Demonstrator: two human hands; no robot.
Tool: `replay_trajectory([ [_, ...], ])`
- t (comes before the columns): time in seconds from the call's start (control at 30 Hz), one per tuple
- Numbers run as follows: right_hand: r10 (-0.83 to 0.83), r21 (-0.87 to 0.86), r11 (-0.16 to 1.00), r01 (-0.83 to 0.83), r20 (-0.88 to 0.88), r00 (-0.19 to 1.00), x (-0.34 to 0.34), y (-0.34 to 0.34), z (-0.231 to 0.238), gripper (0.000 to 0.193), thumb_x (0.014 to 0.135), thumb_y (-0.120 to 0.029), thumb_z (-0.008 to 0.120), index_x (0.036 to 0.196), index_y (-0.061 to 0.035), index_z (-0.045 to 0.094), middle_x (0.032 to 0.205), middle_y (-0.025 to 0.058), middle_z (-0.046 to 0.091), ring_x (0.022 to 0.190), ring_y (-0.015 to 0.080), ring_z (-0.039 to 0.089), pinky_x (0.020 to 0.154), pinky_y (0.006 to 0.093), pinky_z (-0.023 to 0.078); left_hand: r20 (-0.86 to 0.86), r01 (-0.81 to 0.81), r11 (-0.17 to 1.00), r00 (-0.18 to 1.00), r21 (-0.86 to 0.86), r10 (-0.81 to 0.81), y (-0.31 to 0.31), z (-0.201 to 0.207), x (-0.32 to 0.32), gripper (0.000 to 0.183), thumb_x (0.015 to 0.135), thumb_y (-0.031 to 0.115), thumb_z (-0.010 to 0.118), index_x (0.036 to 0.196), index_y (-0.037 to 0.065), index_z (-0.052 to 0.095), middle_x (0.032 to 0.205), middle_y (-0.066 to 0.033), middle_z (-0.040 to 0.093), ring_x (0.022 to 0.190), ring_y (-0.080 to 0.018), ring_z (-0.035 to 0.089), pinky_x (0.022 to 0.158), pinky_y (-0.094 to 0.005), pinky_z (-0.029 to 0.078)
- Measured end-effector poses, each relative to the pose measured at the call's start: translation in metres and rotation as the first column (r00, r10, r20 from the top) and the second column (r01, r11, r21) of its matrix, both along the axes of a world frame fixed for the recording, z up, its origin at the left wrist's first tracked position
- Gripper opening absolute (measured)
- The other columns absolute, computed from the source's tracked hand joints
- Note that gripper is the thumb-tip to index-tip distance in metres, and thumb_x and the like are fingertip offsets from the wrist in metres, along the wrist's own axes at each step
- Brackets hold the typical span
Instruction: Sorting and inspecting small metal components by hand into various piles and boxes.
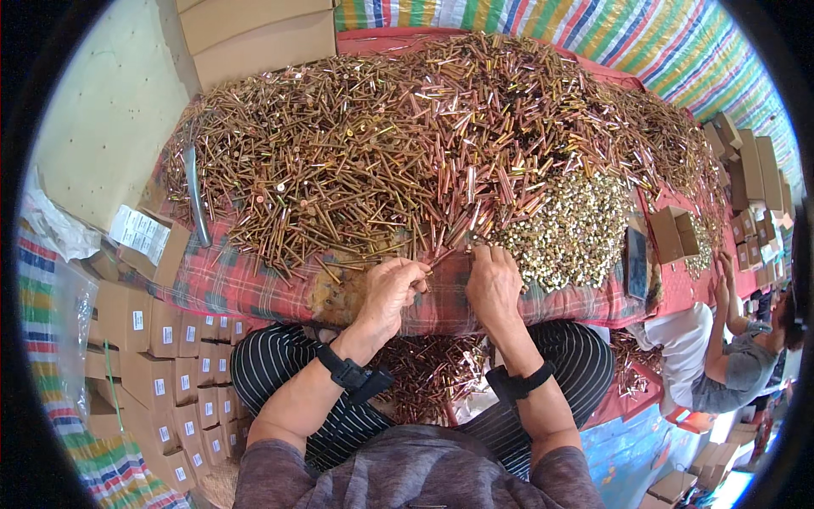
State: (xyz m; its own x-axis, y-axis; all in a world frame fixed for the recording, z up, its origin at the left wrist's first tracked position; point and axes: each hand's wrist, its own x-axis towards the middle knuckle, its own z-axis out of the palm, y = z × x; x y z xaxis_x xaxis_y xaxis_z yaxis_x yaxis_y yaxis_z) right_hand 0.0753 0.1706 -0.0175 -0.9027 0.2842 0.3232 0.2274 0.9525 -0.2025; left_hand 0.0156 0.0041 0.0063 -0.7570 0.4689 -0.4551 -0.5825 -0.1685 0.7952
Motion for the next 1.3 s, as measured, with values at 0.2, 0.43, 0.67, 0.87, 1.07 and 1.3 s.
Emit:
replay_trajectory([
  [0.2, 0.148, -0.403, 0.887, -0.228, -0.218, 0.965, 0.011, -0.009, 0.021, 0.009, 0.081, -0.001, 0.058, 0.09, -0.0002, 0.057, 0.078, 0.011, 0.058, 0.075, 0.0246, 0.057, 0.066, 0.0362, 0.047, 0.067, -0.003, 0.995, 0.998, 0.098, -0.003, 0.001, 0.003, 0.0, 0.007, 0.08, 0.002, 0.056, 0.085, -0.002, 0.059, 0.067, -0.0055, 0.055, 0.05, -0.0039, 0.041, 0.044, -0.016, 0.031],
  [0.43, 0.09, -0.94, 0.225, -0.254, -0.24, 0.967, 0.016, -0.022, 0.021, 0.01, 0.089, -0.002, 0.056, 0.097, 0.0012, 0.06, 0.084, 0.0021, 0.06, 0.081, 0.0094, 0.055, 0.074, 0.024, 0.045, 0.102, 0.01, 0.99, 0.994, 0.141, -0.024, 0.003, -0.002, 0.0, 0.003, 0.079, 0.0, 0.057, 0.082, -0.001, 0.058, 0.068, -0.0056, 0.055, 0.052, -0.0058, 0.046, 0.044, -0.0159, 0.033],
  [0.67, 0.159, -0.889, 0.344, -0.301, -0.261, 0.952, 0.019, -0.025, 0.025, 0.014, 0.086, -0.001, 0.059, 0.1, 0.0012, 0.062, 0.086, 0.0029, 0.06, 0.084, 0.0096, 0.055, 0.077, 0.0251, 0.045, 0.123, 0.039, 0.988, 0.991, 0.146, -0.057, 0.0, -0.006, -0.001, 0.003, 0.078, -0.002, 0.057, 0.08, 0.0, 0.058, 0.067, -0.0047, 0.055, 0.052, -0.0061, 0.047, 0.043, -0.0159, 0.033],
  [0.87, 0.072, -0.966, 0.062, -0.25, -0.246, 0.967, 0.02, -0.031, 0.023, 0.016, 0.084, 0.001, 0.061, 0.1, 0.0006, 0.061, 0.087, 0.0048, 0.062, 0.082, 0.0121, 0.058, 0.076, 0.026, 0.047, 0.152, 0.068, 0.984, 0.984, 0.163, -0.093, -0.001, 0.0, -0.002, 0.003, 0.077, -0.002, 0.058, 0.077, 0.001, 0.058, 0.066, -0.004, 0.055, 0.05, -0.0054, 0.046, 0.043, -0.0159, 0.032],
  [1.07, 0.225, -0.715, 0.56, -0.42, -0.357, 0.907, 0.019, -0.03, 0.032, 0.014, 0.086, 0.0, 0.06, 0.099, 0.0008, 0.061, 0.089, 0.0024, 0.063, 0.083, 0.0088, 0.056, 0.074, 0.025, 0.047, 0.088, 0.079, 0.987, 0.992, 0.137, -0.091, -0.002, 0.002, -0.001, 0.003, 0.077, -0.002, 0.058, 0.076, 0.001, 0.059, 0.065, -0.0047, 0.056, 0.048, -0.0045, 0.044, 0.042, -0.0159, 0.031],
  [1.3, -0.032, -0.975, 0.005, -0.223, -0.223, 0.974, 0.02, -0.032, 0.024, 0.009, 0.088, -0.003, 0.059, 0.097, -0.0008, 0.06, 0.086, -0.0001, 0.061, 0.077, 0.0054, 0.055, 0.068, 0.0209, 0.046, 0.094, 0.04, 0.991, 0.994, 0.128, -0.053, -0.001, 0.008, -0.002, 0.002, 0.077, -0.002, 0.058, 0.077, 0.0, 0.058, 0.065, -0.0057, 0.057, 0.048, -0.0045, 0.043, 0.042, -0.016, 0.031],
])
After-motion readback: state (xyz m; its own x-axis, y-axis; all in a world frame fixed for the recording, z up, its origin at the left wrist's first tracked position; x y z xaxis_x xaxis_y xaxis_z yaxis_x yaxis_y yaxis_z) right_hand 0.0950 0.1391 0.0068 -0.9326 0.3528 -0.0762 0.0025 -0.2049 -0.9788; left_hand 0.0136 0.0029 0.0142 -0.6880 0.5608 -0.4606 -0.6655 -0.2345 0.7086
